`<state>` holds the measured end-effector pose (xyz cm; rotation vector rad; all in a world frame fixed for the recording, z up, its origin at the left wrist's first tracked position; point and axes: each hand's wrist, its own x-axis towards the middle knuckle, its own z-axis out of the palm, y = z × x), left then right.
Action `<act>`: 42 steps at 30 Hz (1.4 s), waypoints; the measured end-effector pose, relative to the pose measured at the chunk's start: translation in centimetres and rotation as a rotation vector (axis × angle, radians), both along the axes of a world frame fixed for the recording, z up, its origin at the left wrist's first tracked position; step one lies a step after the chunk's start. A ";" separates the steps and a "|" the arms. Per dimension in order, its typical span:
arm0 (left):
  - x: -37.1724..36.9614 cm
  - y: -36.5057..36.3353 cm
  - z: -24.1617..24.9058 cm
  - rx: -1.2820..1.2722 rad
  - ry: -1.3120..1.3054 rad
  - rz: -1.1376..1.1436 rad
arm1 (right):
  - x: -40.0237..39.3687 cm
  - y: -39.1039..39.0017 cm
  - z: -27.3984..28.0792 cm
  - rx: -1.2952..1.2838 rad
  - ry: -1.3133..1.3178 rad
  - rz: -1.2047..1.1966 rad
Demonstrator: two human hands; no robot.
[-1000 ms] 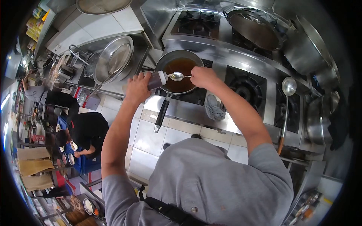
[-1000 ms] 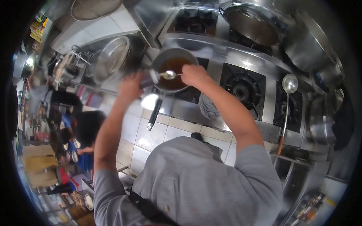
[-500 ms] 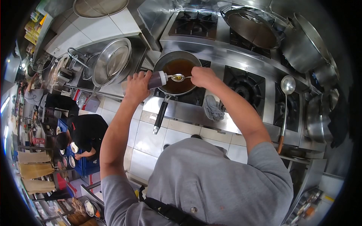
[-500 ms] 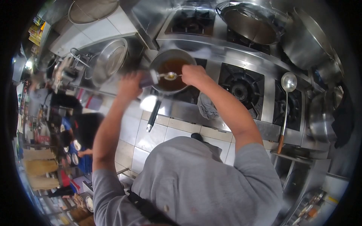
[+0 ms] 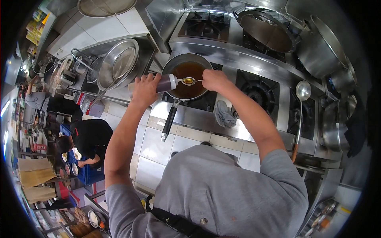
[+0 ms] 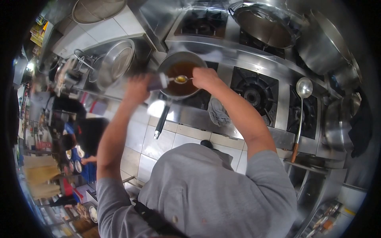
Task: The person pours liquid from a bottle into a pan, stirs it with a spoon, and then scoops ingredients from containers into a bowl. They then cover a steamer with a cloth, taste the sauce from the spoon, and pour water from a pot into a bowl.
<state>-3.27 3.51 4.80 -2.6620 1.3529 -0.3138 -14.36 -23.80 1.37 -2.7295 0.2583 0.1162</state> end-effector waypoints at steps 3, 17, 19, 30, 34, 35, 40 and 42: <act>0.1 0.0 -0.1 0.004 -0.009 0.001 | 0.0 -0.1 0.1 0.009 0.010 0.002; 0.3 0.0 -0.2 0.003 -0.018 -0.013 | 0.1 -0.2 -0.1 -0.003 0.008 -0.006; 0.3 0.0 -0.2 0.004 -0.019 -0.013 | 0.1 -0.1 -0.1 -0.003 0.010 -0.007; 0.1 -0.3 0.1 0.028 0.004 0.006 | 0.3 -0.2 -0.3 -0.002 0.001 -0.003; -0.1 -0.5 0.2 0.027 0.008 0.013 | 0.3 -0.2 -0.6 0.019 0.006 -0.015; -0.2 -0.6 0.2 0.020 0.005 0.013 | 0.2 -0.2 -0.8 0.024 0.001 -0.013; -0.6 -1.0 0.4 0.033 0.026 0.019 | 0.1 -0.2 -1.6 0.023 -0.022 -0.024; -0.7 -1.1 0.2 0.028 0.023 0.022 | 0.1 -0.2 -2.0 0.044 -0.036 -0.030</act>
